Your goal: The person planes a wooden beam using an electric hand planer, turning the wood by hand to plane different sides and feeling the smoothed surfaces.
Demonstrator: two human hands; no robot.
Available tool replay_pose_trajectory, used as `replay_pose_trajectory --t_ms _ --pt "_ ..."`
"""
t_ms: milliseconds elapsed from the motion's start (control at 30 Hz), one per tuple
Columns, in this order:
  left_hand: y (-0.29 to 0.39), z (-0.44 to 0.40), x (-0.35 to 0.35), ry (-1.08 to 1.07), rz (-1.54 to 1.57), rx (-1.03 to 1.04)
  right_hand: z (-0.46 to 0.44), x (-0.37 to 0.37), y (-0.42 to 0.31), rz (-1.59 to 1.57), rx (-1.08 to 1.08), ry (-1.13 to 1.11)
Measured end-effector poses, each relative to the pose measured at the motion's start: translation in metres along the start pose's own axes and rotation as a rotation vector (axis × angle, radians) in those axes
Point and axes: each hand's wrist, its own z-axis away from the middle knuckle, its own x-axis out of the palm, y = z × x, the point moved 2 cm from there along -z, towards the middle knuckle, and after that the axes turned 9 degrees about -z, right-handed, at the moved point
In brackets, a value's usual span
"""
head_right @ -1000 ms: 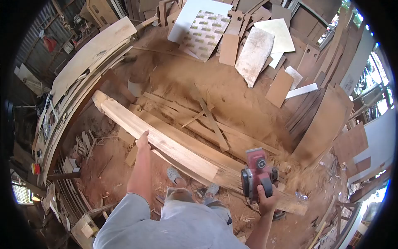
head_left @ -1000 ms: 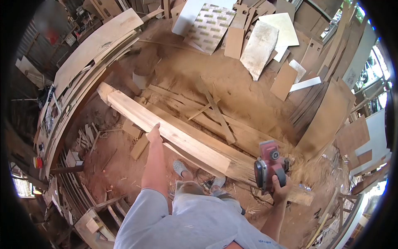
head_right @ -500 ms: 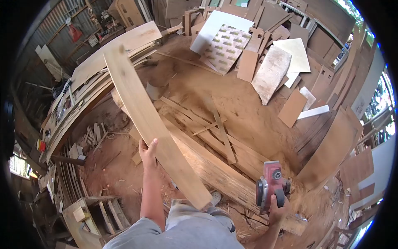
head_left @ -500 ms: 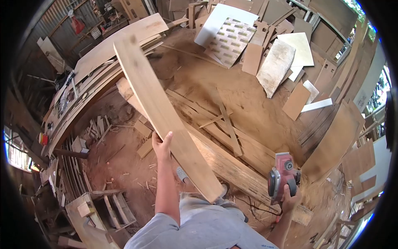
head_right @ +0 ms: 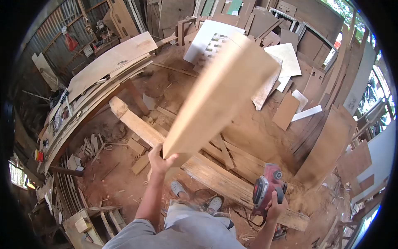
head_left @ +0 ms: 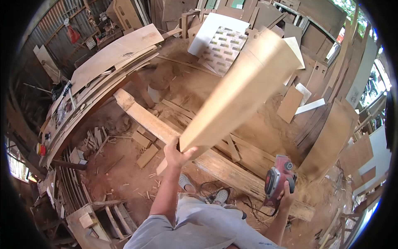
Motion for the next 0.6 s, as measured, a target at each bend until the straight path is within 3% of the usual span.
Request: replay_pose_trajectory --t_ms 167,300,600 --pt "-0.026 -0.013 0.001 -0.317 -0.268 0.211 0.005 -0.019 0.015 0.060 -0.012 0.208" --pt "-0.067 -0.032 0.014 -0.539 -0.295 0.375 0.026 -0.025 0.017 0.099 0.001 0.377" --pt "-0.151 -0.076 0.077 -1.137 -0.492 0.494 0.058 -0.008 0.045 0.088 0.105 0.455"
